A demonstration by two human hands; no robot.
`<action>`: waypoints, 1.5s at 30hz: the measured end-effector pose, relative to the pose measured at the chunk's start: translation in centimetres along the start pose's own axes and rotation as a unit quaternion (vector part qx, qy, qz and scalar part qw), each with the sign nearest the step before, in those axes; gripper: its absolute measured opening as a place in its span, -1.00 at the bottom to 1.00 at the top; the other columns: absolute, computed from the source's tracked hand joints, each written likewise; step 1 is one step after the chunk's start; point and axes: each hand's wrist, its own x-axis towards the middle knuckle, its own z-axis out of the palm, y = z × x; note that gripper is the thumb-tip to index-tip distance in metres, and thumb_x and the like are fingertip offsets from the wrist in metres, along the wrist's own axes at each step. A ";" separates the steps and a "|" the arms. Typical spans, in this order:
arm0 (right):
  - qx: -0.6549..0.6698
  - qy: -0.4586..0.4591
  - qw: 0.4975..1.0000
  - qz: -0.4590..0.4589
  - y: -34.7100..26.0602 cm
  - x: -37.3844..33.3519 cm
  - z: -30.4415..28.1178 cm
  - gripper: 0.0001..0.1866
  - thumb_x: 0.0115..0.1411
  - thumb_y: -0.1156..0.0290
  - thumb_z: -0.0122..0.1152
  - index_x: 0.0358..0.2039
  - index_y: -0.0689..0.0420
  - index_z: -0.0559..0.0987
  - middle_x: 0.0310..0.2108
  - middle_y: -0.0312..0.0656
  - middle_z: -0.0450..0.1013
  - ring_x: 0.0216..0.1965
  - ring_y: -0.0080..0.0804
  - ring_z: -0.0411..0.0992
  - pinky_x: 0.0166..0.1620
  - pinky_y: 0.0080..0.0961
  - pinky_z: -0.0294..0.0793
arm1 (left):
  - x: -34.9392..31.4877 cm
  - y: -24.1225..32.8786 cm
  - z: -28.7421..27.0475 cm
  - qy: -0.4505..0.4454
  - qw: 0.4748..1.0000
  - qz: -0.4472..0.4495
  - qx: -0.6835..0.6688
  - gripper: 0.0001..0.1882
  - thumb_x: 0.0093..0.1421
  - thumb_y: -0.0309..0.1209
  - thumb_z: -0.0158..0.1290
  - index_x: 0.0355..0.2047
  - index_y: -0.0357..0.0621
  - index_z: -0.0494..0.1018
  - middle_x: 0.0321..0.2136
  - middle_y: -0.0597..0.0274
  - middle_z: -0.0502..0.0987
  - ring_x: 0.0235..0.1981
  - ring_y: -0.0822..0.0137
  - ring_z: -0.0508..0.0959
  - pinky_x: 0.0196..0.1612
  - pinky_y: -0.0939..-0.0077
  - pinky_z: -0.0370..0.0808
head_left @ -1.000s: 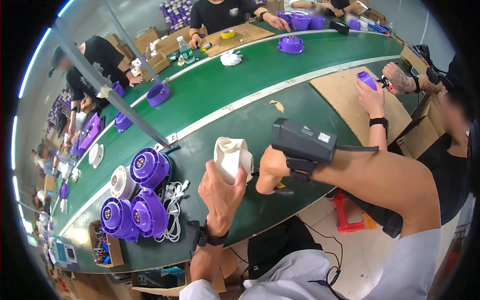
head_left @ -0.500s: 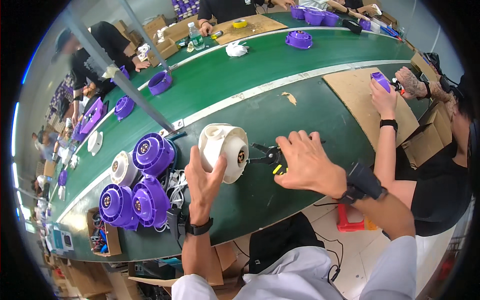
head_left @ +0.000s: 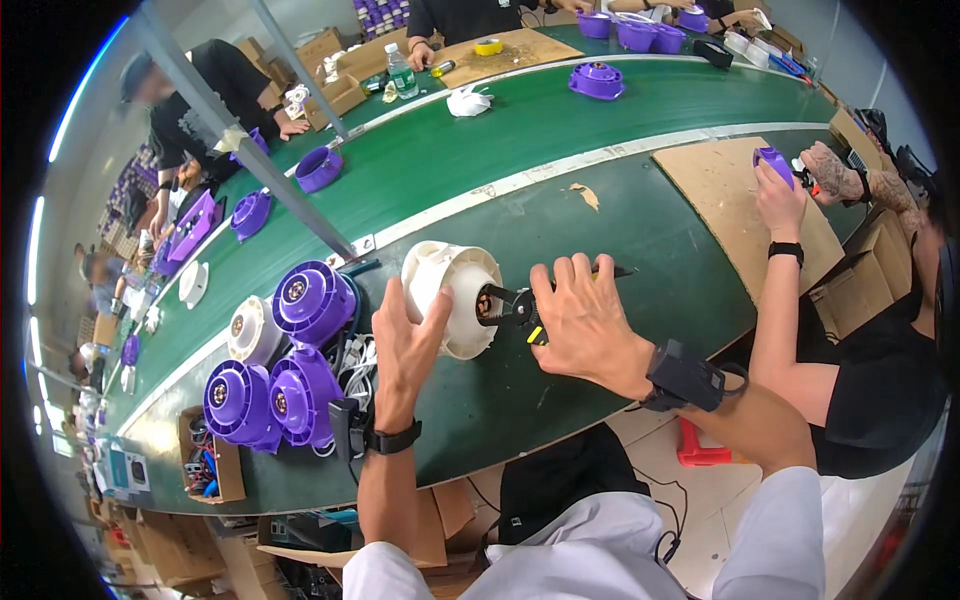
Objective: Assembling and stripping wires for a plastic electrical component on a manufacturing line.
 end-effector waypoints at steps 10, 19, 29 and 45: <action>-0.010 -0.081 0.996 -0.023 1.4 0.5 0.1 -0.55 -0.29 0.17 0.32 -0.41 0.21 0.50 -0.50 -0.13 0.40 -0.43 -0.28 0.36 -0.27 -0.30 0.19 | 1.0 0.4 1.0 -0.035 0.999 -0.010 0.027 -0.48 0.13 -0.06 0.20 -0.37 -0.38 0.40 -0.54 -0.22 0.57 -0.53 0.00 0.63 -0.41 0.22 0.53; -0.044 -0.020 0.994 -0.093 1.8 0.9 0.4 -0.57 -0.30 0.20 0.31 -0.43 0.22 0.50 -0.55 -0.19 0.35 -0.48 -0.35 0.31 -0.32 -0.35 0.16 | 3.0 1.9 -0.2 -0.091 0.989 -0.049 0.106 -0.36 0.10 0.06 0.12 -0.34 -0.47 0.48 -0.48 -0.30 0.58 -0.40 -0.11 0.64 -0.28 0.13 0.53; -0.087 0.004 0.976 -0.200 0.9 2.3 -0.9 -0.59 -0.35 0.27 0.30 -0.45 0.24 0.51 -0.57 -0.16 0.37 -0.52 -0.35 0.33 -0.36 -0.36 0.18 | 4.4 2.0 -2.6 -0.202 0.961 -0.155 0.110 -0.21 0.09 0.22 0.07 -0.31 -0.51 0.56 -0.42 -0.31 0.60 -0.34 -0.13 0.64 -0.22 0.10 0.53; 0.382 -0.294 0.872 0.087 -1.4 0.8 1.1 -0.47 -0.23 0.13 0.29 -0.49 0.46 0.57 -0.55 0.25 0.51 -0.45 0.16 0.56 -0.28 -0.15 0.54 | -7.1 0.8 -3.8 -0.047 0.996 -0.053 0.056 -0.29 0.16 -0.26 0.26 0.14 -0.35 0.13 -0.15 -0.28 0.54 -0.15 -0.05 0.62 -0.13 0.17 0.56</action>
